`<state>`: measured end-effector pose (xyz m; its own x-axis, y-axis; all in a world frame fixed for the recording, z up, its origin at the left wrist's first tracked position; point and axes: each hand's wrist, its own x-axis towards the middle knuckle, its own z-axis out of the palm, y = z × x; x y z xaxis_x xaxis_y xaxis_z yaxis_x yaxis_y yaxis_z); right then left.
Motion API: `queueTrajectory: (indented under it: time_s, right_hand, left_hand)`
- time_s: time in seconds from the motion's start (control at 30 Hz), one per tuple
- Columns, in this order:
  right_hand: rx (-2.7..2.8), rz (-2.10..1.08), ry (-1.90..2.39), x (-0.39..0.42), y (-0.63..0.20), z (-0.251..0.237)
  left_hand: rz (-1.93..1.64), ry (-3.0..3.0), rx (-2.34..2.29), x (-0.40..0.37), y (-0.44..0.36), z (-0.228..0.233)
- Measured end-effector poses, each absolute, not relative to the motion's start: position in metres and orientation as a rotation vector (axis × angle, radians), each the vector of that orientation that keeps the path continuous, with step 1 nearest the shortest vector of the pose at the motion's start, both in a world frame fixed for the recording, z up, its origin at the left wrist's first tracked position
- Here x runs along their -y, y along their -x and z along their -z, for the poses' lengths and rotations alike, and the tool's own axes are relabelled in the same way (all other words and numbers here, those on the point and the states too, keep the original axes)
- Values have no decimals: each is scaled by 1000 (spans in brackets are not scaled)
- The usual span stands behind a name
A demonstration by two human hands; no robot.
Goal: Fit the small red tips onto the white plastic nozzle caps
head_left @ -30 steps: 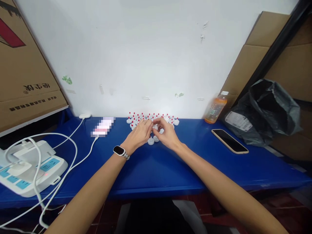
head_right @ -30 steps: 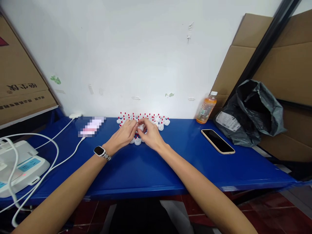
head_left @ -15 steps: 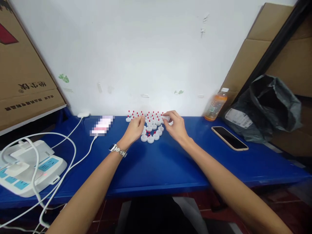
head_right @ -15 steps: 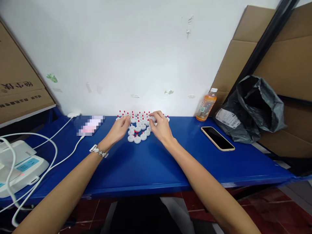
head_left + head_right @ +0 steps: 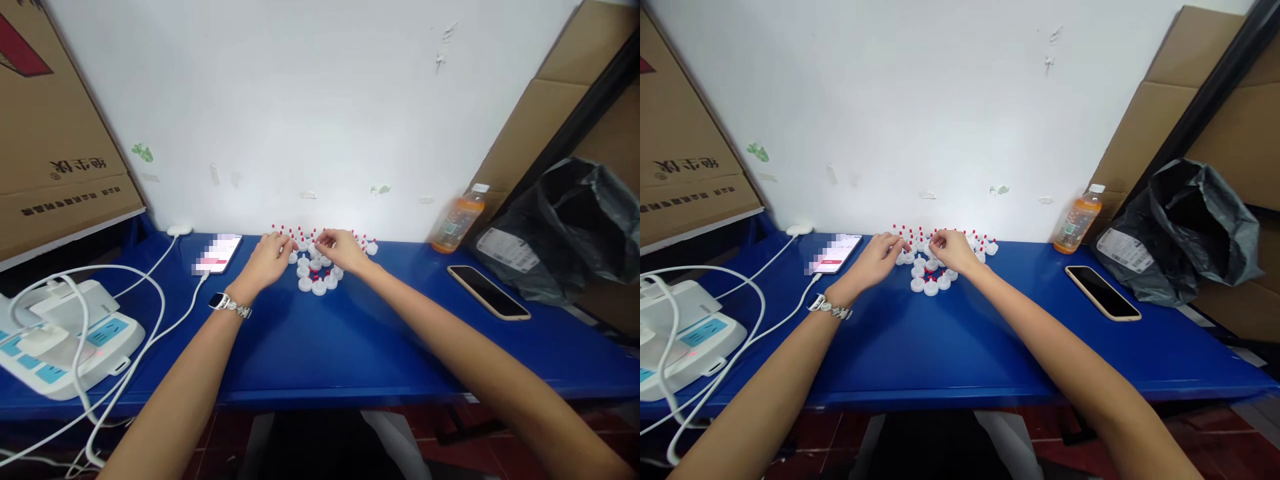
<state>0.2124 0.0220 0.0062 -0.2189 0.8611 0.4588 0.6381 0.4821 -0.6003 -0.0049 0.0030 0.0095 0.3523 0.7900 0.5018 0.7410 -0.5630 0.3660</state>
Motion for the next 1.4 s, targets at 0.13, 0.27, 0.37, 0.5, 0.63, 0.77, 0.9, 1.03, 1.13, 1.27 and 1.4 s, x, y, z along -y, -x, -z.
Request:
queueTrajectory:
  time_s: [0.13, 0.27, 0.37, 0.5, 0.63, 0.77, 0.9, 1.03, 1.13, 1.27, 1.4]
  right_hand:
    - [2157, -205, 1352, -43, -194, -5]
    - [2292, -8, 1423, -50, -186, -3]
    - [2319, 13, 1451, -49, -183, -2]
    - [2301, -65, 1454, -49, -181, -1]
    - [2208, -53, 1430, -50, -187, 3]
    - [2103, 76, 1534, -51, -199, 8]
    - [2095, 16, 1610, -52, -204, 10]
    - [2029, -22, 1487, -49, -210, 4]
    - [1931, -142, 1261, -35, -219, -2]
    - [1848, -298, 1115, -7, -229, -5]
    - [1864, -324, 1065, 19, -227, -3]
  left_hand:
    - [-940, -2562, -1567, -6, 16, -4]
    - [-955, -2520, -1644, -6, 17, -3]
    - [-962, -2501, -1658, -4, 16, -4]
    - [-927, -2487, -1663, -2, 14, -4]
    - [-885, -2514, -1652, 2, 7, -2]
    - [-876, -2562, -1631, 6, -3, -1]
    - [-893, -2598, -1584, 6, -10, 2]
    - [-932, -2584, -1541, 5, -11, 3]
    - [-999, -2578, -1500, 8, -13, 1]
    - [-1091, -2570, -1408, 13, -21, -2]
    - [-1105, -2579, -1287, 18, -33, -2]
